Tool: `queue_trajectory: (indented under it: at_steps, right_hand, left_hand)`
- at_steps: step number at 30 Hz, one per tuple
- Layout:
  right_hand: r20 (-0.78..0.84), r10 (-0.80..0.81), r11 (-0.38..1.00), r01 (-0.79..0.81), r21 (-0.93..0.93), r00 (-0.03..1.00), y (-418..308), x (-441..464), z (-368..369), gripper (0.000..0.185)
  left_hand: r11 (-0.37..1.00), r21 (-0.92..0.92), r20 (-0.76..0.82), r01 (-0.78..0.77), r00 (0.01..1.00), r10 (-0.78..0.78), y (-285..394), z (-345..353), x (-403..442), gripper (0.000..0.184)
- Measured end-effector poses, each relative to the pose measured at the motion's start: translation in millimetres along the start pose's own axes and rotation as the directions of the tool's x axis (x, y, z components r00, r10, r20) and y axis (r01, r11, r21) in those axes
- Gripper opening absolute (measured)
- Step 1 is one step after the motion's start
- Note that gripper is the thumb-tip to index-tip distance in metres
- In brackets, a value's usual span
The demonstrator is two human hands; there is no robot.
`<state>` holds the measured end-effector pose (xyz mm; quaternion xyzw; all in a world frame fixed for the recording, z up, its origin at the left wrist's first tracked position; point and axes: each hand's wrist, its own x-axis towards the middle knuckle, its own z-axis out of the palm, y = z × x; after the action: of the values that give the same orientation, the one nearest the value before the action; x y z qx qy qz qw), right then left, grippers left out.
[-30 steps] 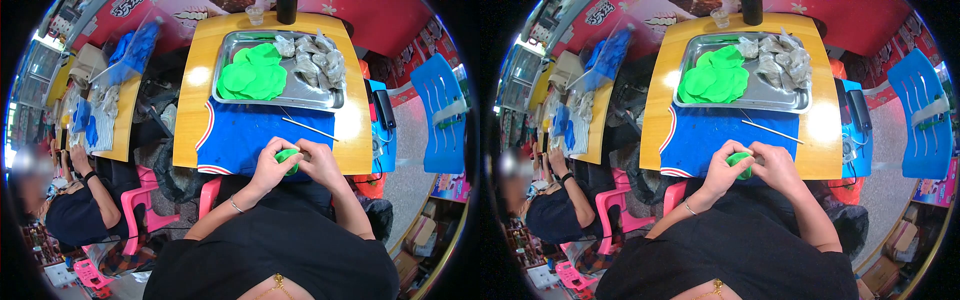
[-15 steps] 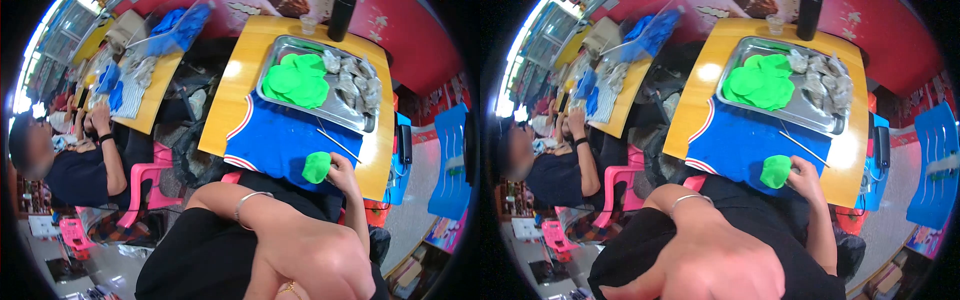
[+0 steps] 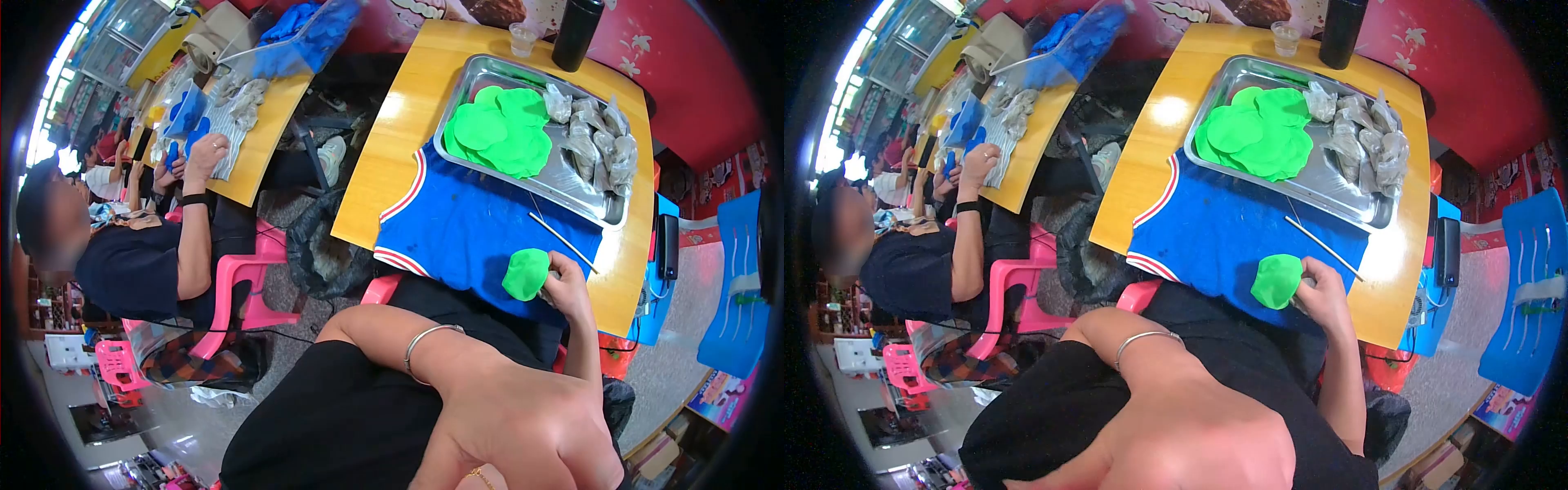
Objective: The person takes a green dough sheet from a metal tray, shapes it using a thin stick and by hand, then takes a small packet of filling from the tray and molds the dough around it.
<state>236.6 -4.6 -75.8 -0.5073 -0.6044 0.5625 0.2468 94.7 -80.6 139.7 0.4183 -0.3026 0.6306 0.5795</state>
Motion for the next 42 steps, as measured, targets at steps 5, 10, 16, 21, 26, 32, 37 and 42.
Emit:
queue_trajectory:
  at_steps: [5,10,16,21,26,32,37,42]
  right_hand:
    - [0.020,0.082,0.996,-0.082,-0.019,0.996,-5.8,-1.1,-3.9,0.015]
    - [-0.160,-0.225,0.957,0.248,0.148,0.961,-49.9,-19.9,5.7,0.014]
    - [0.045,0.100,0.994,-0.098,-0.048,0.994,-23.9,-7.9,-6.3,0.016]
    - [0.074,-0.021,0.989,0.031,-0.146,0.997,-38.4,-9.1,-6.7,0.020]
    - [0.026,-0.059,0.976,0.064,-0.210,0.998,-71.3,-12.8,-10.0,0.017]
    - [0.065,-0.118,0.972,0.129,-0.198,0.991,-89.0,-16.6,-16.3,0.024]
    - [0.166,-0.290,0.951,0.303,-0.063,0.943,-89.3,-18.6,-27.1,0.044]
    - [0.210,-0.107,0.988,0.128,-0.088,0.972,-91.7,-21.4,-33.9,0.050]
  left_hand:
    - [0.923,0.314,0.253,0.225,0.917,-0.309,17.9,-40.3,-1.6,0.062]
    - [0.578,0.675,-0.249,0.459,0.878,-0.408,15.3,-90.3,-37.8,0.029]
    - [-0.008,0.675,-0.718,0.737,0.656,-0.233,14.9,-129.6,-120.2,0.048]
    - [0.007,0.463,-0.808,0.886,0.426,-0.406,23.1,-134.8,-146.2,0.059]
    - [0.047,0.344,-0.799,0.938,0.318,-0.511,25.2,-131.6,-137.7,0.036]
    - [0.331,0.176,-0.801,0.927,0.330,-0.500,18.9,-132.2,-148.9,0.023]
    - [0.571,-0.105,-0.831,0.814,0.243,-0.500,16.9,-132.2,-152.7,0.024]
    - [0.643,-0.236,-0.833,0.729,0.190,-0.520,18.8,-129.4,-149.9,0.027]
